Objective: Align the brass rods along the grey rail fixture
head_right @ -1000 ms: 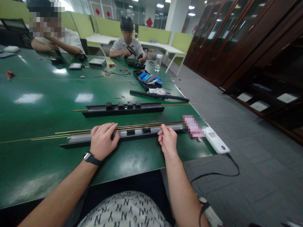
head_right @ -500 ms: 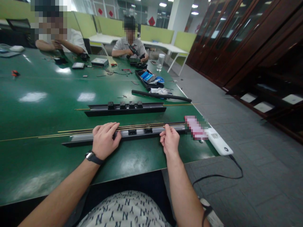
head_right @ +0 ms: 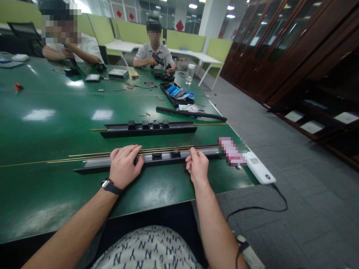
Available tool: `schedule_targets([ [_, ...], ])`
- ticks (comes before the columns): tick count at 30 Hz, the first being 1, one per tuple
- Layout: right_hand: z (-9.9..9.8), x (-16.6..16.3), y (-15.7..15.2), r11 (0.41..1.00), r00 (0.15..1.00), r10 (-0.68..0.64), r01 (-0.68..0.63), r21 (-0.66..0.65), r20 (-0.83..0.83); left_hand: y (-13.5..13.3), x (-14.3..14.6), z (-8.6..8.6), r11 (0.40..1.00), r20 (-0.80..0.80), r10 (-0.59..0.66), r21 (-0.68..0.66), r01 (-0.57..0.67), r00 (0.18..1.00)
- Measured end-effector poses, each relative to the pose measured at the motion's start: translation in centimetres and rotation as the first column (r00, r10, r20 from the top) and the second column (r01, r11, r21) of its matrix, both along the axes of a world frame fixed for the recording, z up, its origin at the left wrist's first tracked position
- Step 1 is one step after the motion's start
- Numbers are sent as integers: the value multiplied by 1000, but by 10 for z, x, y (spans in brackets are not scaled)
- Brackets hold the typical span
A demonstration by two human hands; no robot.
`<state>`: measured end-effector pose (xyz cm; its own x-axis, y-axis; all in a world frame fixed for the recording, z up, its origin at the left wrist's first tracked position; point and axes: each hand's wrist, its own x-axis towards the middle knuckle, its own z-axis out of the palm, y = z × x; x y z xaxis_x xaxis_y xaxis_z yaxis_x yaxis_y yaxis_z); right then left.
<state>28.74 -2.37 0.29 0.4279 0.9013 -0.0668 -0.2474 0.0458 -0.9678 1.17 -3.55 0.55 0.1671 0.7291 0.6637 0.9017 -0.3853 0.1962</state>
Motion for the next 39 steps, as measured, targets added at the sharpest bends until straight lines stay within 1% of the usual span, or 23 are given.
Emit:
schedule_targets([
  [9, -2, 5, 3, 997, 997, -72, 72, 16, -10, 0, 0, -1, 1000, 3, 4, 1, -4, 1000],
  [22, -4, 9, 4, 998, 998, -69, 69, 5, -3, 0, 0, 0, 1000, 12, -5, -15, 5, 1000],
  [33, 2, 5, 1, 998, 998, 29, -26, -52, 48, 0, 0, -1, 1000, 21, 3, -26, -3, 1000],
  [39, 1, 5, 0, 998, 998, 37, -35, -43, 56, 0, 0, 0, 999, 43, -2, -44, 4, 999],
])
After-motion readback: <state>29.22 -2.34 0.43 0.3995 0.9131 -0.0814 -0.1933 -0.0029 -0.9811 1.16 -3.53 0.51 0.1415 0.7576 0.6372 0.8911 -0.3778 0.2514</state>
